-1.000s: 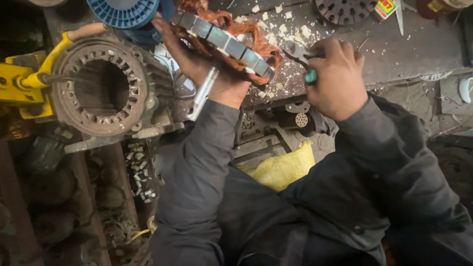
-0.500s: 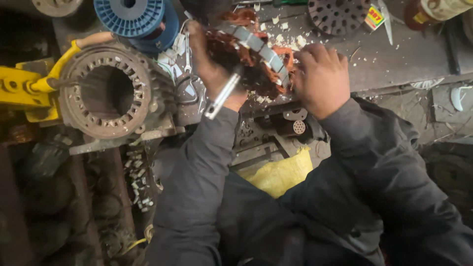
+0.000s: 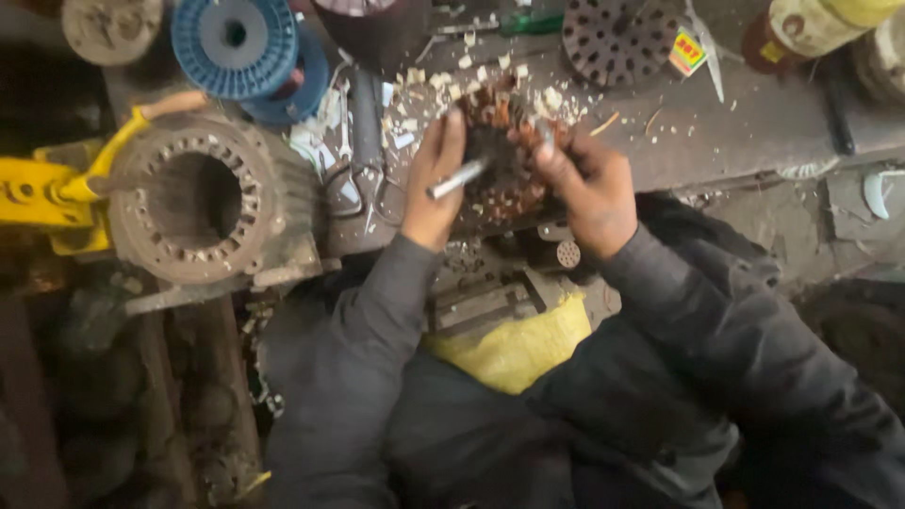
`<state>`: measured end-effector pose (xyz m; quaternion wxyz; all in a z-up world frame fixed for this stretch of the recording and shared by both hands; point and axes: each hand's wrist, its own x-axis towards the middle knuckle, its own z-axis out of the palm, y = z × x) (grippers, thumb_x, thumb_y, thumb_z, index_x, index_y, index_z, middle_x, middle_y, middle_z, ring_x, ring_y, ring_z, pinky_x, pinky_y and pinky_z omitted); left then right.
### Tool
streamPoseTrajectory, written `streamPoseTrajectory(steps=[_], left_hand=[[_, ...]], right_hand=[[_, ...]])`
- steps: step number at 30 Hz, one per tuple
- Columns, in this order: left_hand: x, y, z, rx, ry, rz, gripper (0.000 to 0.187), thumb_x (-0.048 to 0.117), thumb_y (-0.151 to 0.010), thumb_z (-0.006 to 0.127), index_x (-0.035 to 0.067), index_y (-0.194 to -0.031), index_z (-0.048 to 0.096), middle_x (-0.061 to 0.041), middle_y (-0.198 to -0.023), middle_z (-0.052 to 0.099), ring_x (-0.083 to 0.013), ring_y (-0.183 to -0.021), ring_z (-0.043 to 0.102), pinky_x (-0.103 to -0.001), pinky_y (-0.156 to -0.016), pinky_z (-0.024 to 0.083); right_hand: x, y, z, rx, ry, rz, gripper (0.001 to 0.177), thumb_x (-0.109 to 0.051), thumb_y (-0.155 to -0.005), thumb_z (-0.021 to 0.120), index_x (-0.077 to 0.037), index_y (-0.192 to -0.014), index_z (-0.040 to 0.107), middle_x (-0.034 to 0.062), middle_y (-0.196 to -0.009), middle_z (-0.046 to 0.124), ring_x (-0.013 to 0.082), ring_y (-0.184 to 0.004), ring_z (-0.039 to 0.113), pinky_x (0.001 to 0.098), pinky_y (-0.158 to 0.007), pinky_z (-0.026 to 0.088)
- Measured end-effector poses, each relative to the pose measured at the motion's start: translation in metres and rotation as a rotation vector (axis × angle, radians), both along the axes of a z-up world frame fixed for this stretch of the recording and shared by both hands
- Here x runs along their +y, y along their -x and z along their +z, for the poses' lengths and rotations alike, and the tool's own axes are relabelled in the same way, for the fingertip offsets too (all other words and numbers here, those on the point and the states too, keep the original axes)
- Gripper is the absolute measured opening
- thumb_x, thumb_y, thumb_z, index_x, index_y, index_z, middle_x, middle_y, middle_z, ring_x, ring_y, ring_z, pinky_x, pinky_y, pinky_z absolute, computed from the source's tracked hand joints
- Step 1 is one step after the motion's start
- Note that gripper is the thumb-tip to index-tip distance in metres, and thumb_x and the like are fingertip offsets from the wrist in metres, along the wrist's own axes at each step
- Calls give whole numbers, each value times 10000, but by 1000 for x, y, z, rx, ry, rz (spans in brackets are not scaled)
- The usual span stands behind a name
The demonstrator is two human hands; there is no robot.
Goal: The person uses pliers to strip insulation from copper wires on a motor rotor. They repeatedly grip, twist, and pull the wires to remove the coating, accumulating copper shavings on the workbench.
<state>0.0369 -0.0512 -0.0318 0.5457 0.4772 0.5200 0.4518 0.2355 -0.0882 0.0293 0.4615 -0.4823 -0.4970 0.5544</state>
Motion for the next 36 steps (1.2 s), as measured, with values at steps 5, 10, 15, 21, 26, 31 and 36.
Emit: streamPoseTrajectory(steps=[5,10,15,21,26,31,36], left_hand=[[2,42,13,130,91,-121,751,611,-1040,491,-24,-1413,637,-201,-1348,713,-259,-1242,649,-334,-1076,470],[-3,48,24,73,-8,-239,1025,534,-892,742,64,-1621,196,-223,-1607,361,-338,-1473,420,-409,-1193,385],[-10,37,39,431,-487,-244,1211,476,-709,900,110,-1626,198,-288,-1669,187,-445,-1545,215,-476,-1241,318],[-12,42,44,595,-517,-121,885,519,-850,865,171,-1557,463,-117,-1651,431,-343,-1527,474,-422,-1238,456],[-25,47,45,592,-647,-121,815,482,-975,777,137,-1608,397,-133,-1670,402,-348,-1551,449,-445,-1270,451],[-29,38,46,656,-664,-99,712,411,-1048,703,152,-1627,380,-108,-1670,434,-334,-1507,464,-413,-1211,481],[-28,27,43,710,-672,-61,645,355,-1070,642,129,-1614,378,-123,-1643,442,-371,-1532,478,-425,-1165,538]], right_hand=[[2,8,-4,-329,-130,-10,260,-221,-1014,736,14,-1117,693,38,-911,703,86,-819,609,272,-734,521],[7,36,-7,-577,-352,-72,265,-202,-942,821,19,-1019,699,131,-803,662,181,-702,619,328,-670,506],[15,50,-7,-594,-505,-184,271,-193,-951,824,34,-1035,703,164,-878,687,202,-744,640,338,-687,512],[19,41,-2,-213,-268,4,231,-131,-1081,672,5,-1268,674,105,-1145,737,118,-1031,679,287,-927,545],[10,34,14,-525,-373,41,216,-96,-997,741,20,-1176,706,119,-1062,722,148,-920,656,299,-828,532],[6,38,20,-493,-373,0,160,-54,-1025,728,7,-1169,695,118,-1075,722,169,-926,689,279,-852,553],[4,38,24,-584,-423,-41,129,-70,-1028,764,-29,-1143,720,95,-1047,730,158,-897,730,290,-816,570]])
